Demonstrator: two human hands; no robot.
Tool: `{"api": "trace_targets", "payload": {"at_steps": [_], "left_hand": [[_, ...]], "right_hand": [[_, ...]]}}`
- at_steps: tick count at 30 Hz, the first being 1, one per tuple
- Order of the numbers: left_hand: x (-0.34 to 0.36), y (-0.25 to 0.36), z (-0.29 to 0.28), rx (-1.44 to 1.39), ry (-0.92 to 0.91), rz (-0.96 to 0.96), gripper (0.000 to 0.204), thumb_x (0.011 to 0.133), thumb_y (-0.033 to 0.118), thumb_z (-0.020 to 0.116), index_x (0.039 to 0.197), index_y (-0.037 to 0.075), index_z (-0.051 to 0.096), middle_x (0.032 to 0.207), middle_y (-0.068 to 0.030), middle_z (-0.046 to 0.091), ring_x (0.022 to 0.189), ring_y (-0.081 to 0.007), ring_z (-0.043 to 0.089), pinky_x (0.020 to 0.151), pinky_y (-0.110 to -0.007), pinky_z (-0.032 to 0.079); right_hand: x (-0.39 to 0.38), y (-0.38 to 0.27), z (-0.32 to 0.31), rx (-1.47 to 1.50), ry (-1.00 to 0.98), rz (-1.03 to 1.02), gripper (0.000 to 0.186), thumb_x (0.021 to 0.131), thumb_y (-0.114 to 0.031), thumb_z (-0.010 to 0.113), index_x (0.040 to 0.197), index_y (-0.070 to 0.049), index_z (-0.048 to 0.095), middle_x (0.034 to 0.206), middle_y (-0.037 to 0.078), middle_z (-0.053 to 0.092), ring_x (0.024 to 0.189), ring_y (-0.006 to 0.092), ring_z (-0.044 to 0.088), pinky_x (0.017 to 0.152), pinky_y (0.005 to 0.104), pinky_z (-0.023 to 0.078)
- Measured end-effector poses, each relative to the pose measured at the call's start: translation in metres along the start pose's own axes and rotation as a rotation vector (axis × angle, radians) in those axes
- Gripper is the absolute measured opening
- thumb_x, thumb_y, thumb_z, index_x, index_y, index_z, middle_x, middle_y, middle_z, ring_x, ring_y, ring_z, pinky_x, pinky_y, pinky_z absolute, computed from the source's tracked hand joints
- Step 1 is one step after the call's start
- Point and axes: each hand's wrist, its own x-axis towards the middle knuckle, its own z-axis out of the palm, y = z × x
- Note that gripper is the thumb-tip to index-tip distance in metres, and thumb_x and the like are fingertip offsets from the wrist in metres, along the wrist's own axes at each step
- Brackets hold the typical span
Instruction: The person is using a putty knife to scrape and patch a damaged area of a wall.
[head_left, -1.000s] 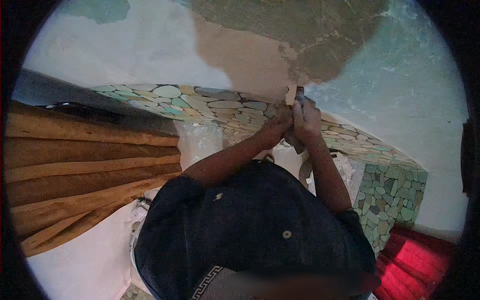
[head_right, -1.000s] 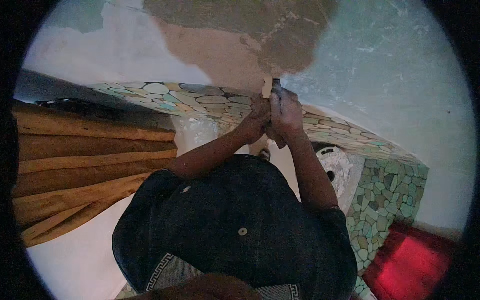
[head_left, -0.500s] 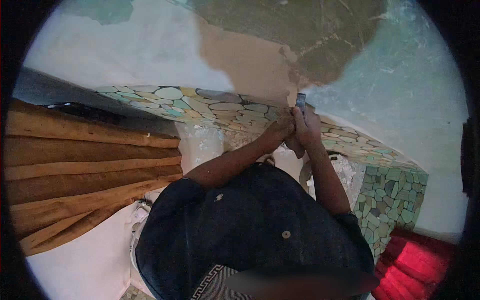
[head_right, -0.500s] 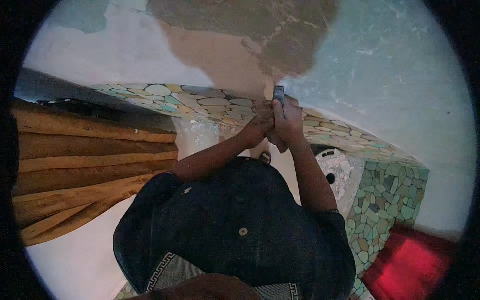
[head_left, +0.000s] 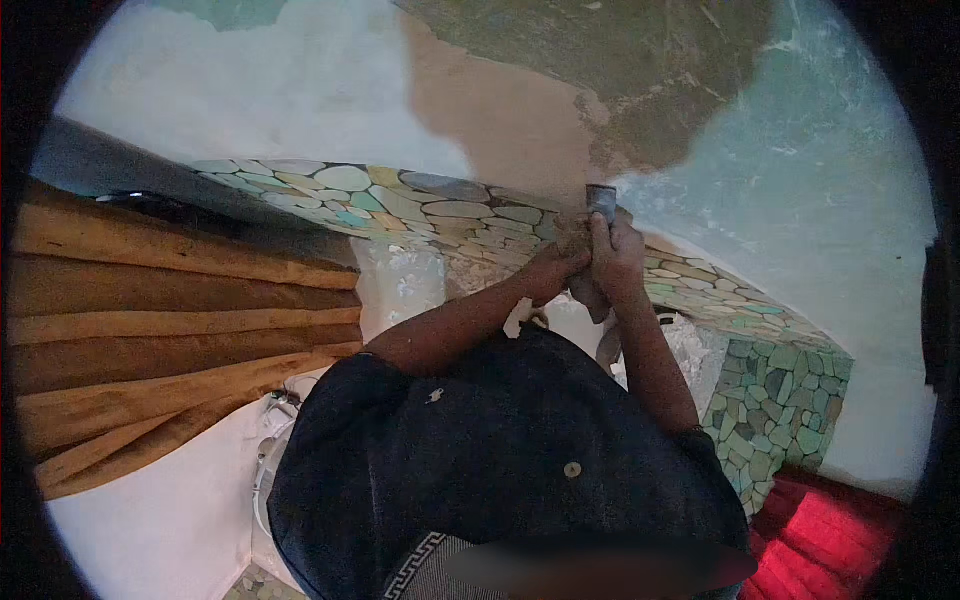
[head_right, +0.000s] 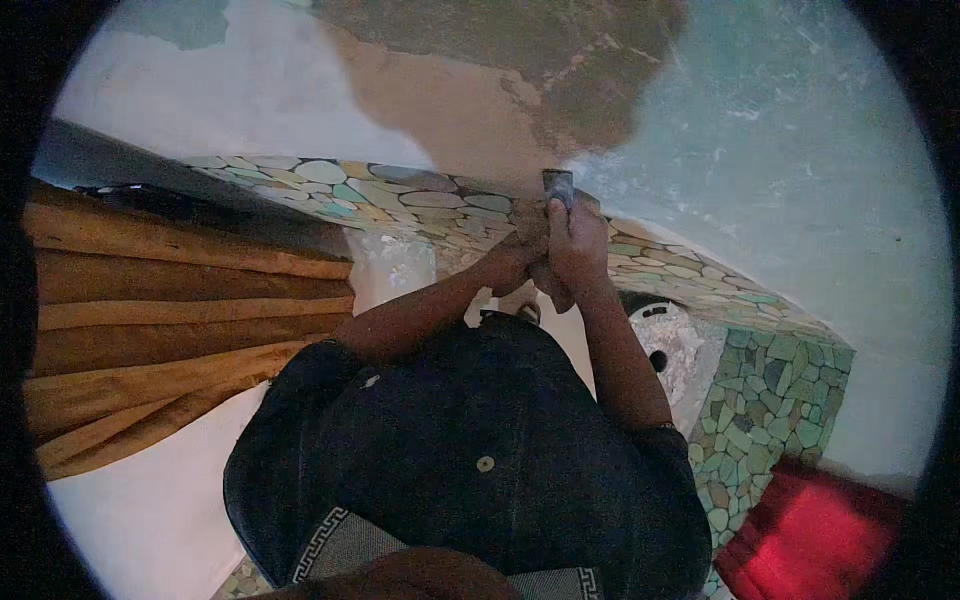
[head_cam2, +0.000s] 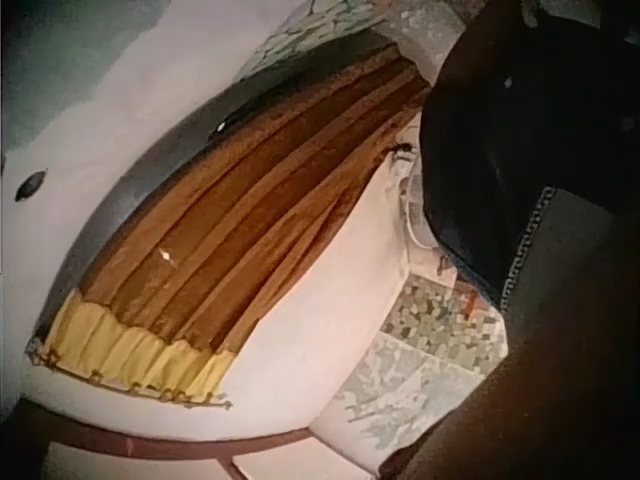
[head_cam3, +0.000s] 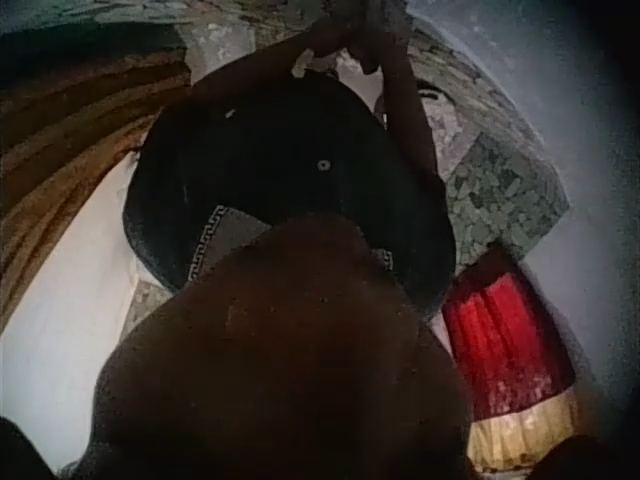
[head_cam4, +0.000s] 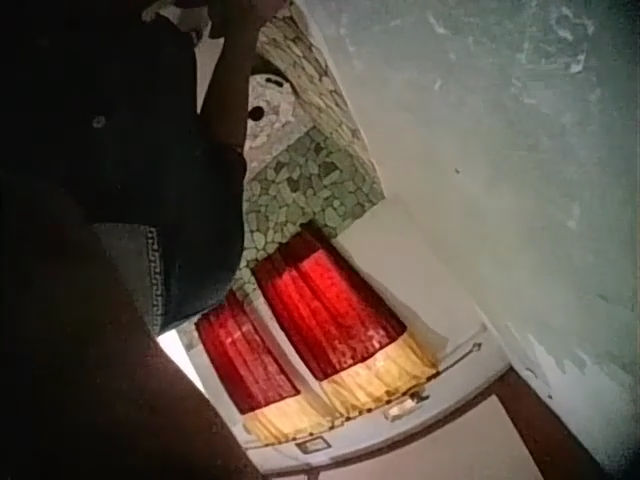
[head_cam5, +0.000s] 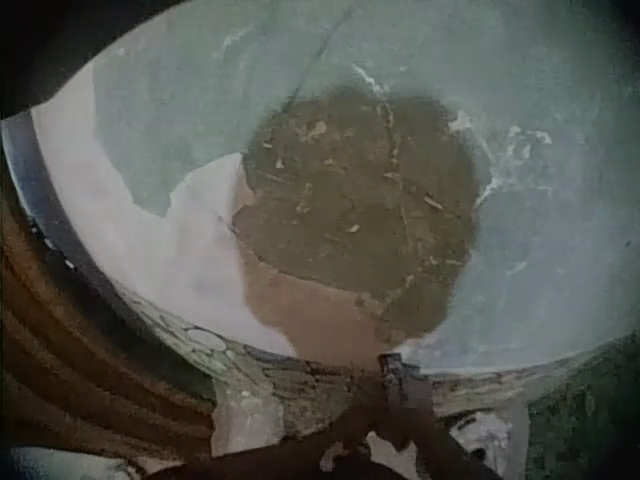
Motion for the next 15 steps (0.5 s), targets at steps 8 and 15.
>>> {"api": "trace_targets", "payload": {"at_steps": [8, 15], "left_hand": [[0.021, -0.029, 0.001, 0.004, -0.152, -0.010, 0.047, 0.093, 0.037, 0.051, 0.129, 0.008, 0.043, 0.124, -0.0091, 0.050, 0.111, -0.0242, 0.049, 0.093, -0.038, 0.041], [0.008, -0.005, 0.008, -0.081, -0.043, 0.164, 0.050, 0.093, 0.036, 0.050, 0.134, 0.009, 0.038, 0.127, -0.0095, 0.047, 0.112, -0.0238, 0.048, 0.095, -0.038, 0.039]], "right_hand": [[-0.018, 0.027, -0.001, 0.014, 0.138, -0.111, 0.036, 0.092, -0.033, 0.046, 0.095, 0.002, 0.056, 0.073, 0.020, 0.059, 0.065, 0.0405, 0.058, 0.060, 0.0453, 0.045], [0.007, -0.004, -0.011, -0.055, -0.006, 0.047, 0.029, 0.092, -0.025, 0.047, 0.097, 0.002, 0.057, 0.077, 0.021, 0.061, 0.068, 0.0396, 0.059, 0.061, 0.0448, 0.046]]}}
